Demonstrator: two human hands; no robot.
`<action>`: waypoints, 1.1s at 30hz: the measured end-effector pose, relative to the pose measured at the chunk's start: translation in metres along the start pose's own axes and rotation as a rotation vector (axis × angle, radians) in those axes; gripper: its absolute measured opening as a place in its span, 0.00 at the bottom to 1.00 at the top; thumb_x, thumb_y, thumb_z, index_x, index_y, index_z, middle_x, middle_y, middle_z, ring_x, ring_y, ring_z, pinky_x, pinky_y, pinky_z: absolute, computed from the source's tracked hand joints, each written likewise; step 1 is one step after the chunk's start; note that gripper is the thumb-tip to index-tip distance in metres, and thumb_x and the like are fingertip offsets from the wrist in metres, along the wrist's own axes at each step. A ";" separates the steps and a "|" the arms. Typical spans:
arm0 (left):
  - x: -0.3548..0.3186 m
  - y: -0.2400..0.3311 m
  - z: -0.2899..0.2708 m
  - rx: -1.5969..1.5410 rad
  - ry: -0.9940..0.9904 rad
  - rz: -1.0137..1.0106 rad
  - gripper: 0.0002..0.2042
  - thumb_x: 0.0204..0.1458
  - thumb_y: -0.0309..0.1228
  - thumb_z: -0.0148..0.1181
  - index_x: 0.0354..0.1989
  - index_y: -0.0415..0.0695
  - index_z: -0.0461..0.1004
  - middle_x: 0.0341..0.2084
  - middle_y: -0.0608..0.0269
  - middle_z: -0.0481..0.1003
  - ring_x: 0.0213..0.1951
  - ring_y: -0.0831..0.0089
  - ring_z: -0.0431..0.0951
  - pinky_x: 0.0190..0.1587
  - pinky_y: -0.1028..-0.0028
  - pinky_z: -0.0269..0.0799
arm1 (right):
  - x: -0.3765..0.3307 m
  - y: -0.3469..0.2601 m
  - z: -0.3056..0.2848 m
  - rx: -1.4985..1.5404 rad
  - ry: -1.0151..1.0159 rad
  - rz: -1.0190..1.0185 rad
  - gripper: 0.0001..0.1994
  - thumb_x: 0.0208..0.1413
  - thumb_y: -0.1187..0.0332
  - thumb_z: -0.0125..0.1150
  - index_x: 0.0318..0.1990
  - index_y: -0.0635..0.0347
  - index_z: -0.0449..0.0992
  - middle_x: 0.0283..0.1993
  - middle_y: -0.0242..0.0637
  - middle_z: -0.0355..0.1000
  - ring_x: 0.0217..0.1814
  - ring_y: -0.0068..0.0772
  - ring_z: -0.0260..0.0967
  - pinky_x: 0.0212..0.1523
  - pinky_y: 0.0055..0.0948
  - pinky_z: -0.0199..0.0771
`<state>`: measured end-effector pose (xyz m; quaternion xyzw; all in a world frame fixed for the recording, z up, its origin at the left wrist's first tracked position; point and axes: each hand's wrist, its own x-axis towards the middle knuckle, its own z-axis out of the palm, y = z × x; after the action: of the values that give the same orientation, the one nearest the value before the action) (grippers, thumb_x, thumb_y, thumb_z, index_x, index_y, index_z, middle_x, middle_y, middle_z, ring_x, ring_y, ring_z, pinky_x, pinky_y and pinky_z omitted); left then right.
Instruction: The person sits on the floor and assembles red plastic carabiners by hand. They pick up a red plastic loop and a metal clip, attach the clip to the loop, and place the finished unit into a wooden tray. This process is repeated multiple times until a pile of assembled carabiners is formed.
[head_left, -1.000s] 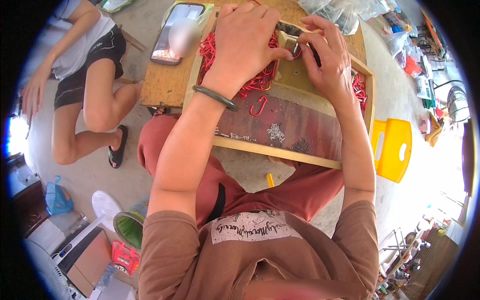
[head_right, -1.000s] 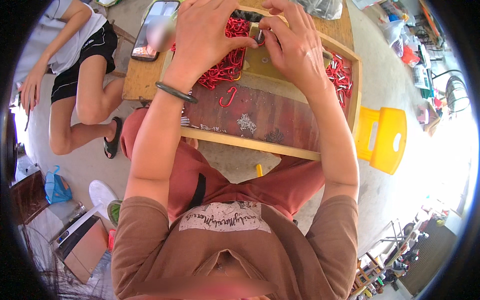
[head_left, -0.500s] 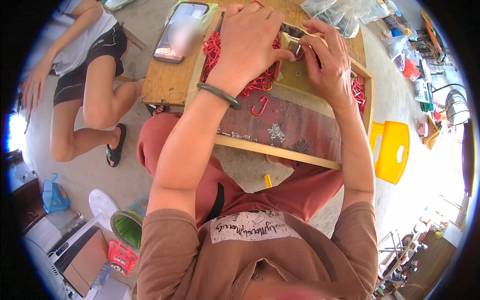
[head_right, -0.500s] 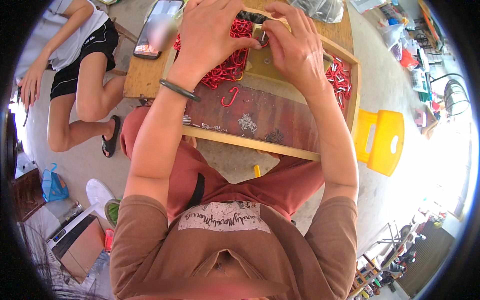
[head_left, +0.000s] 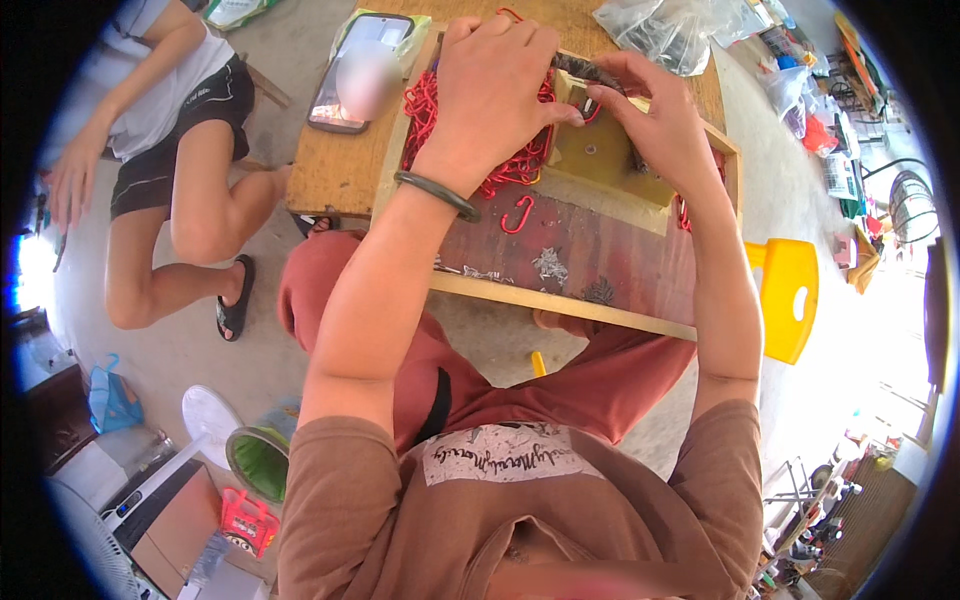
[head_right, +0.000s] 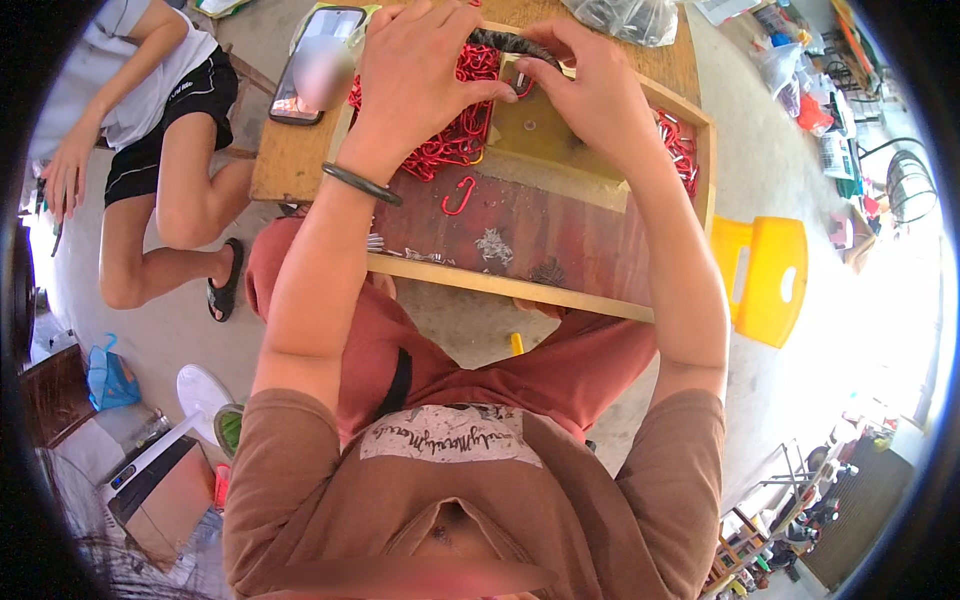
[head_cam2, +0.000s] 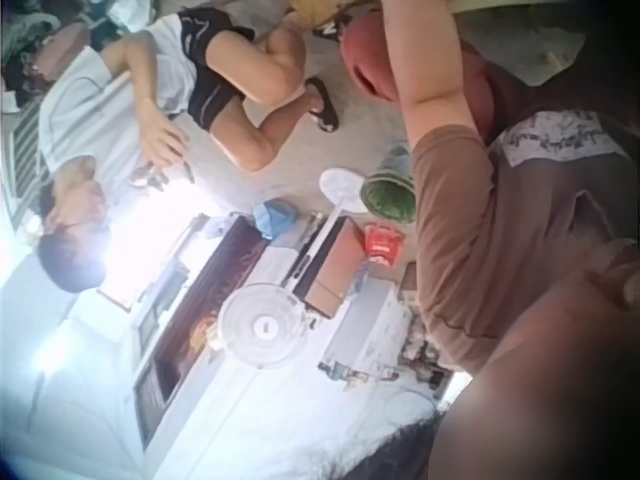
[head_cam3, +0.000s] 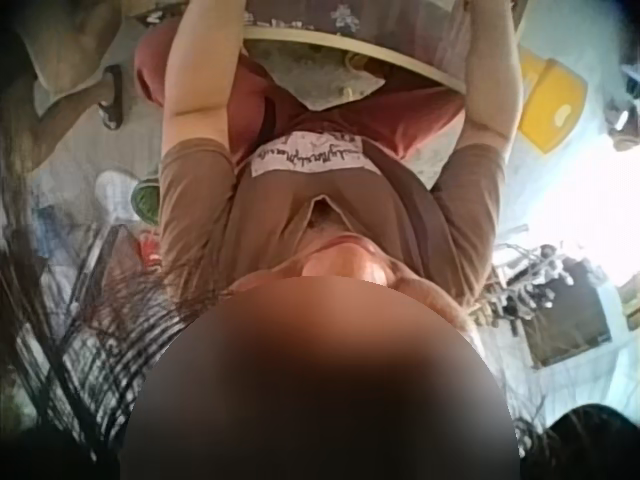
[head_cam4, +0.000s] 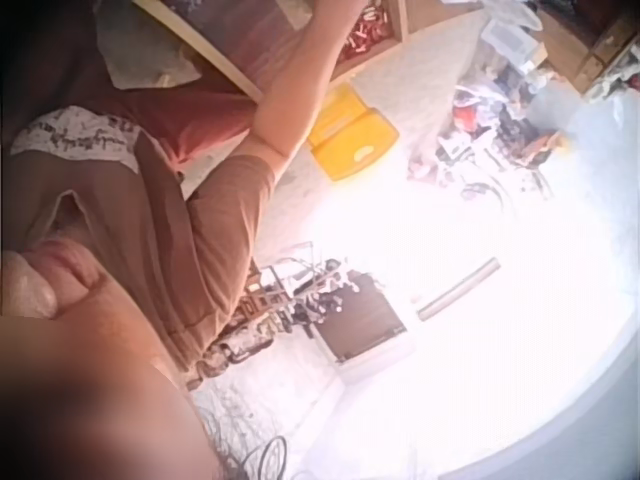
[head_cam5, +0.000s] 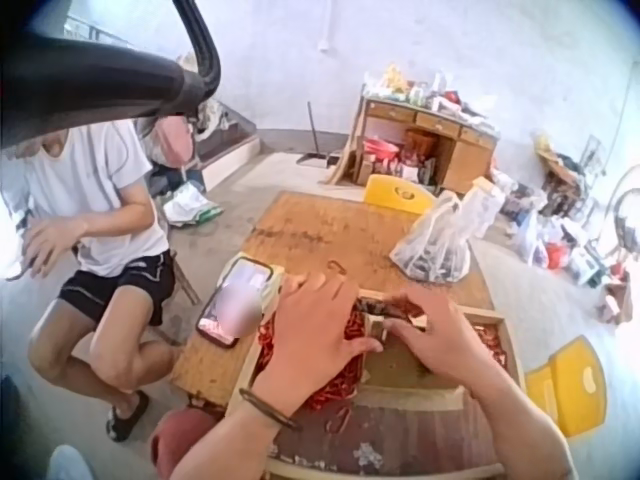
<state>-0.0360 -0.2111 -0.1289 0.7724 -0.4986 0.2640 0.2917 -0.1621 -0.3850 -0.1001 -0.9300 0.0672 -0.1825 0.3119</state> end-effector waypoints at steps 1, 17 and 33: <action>0.000 0.000 0.000 0.003 -0.003 -0.002 0.30 0.34 0.56 0.79 0.40 0.48 0.78 0.36 0.66 0.80 0.47 0.66 0.79 0.55 0.61 0.64 | 0.001 0.005 0.002 0.010 -0.001 0.025 0.17 0.63 0.65 0.68 0.55 0.63 0.79 0.49 0.44 0.83 0.53 0.41 0.81 0.57 0.39 0.77; 0.005 0.026 -0.025 0.185 0.042 0.043 0.44 0.47 0.60 0.70 0.68 0.44 0.69 0.69 0.52 0.66 0.73 0.53 0.62 0.72 0.49 0.54 | -0.018 -0.026 0.004 -0.096 0.384 -0.086 0.13 0.63 0.64 0.67 0.53 0.54 0.83 0.41 0.47 0.83 0.41 0.51 0.81 0.47 0.41 0.80; -0.002 0.034 -0.030 -0.495 0.121 -0.117 0.28 0.49 0.43 0.79 0.54 0.41 0.77 0.54 0.53 0.77 0.57 0.55 0.75 0.61 0.59 0.70 | -0.117 0.070 -0.101 0.166 0.244 0.538 0.11 0.68 0.69 0.61 0.51 0.64 0.81 0.33 0.34 0.82 0.33 0.21 0.78 0.32 0.22 0.76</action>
<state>-0.0722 -0.1997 -0.1034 0.6879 -0.4840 0.1622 0.5159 -0.3095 -0.4692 -0.1023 -0.8212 0.3330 -0.2087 0.4137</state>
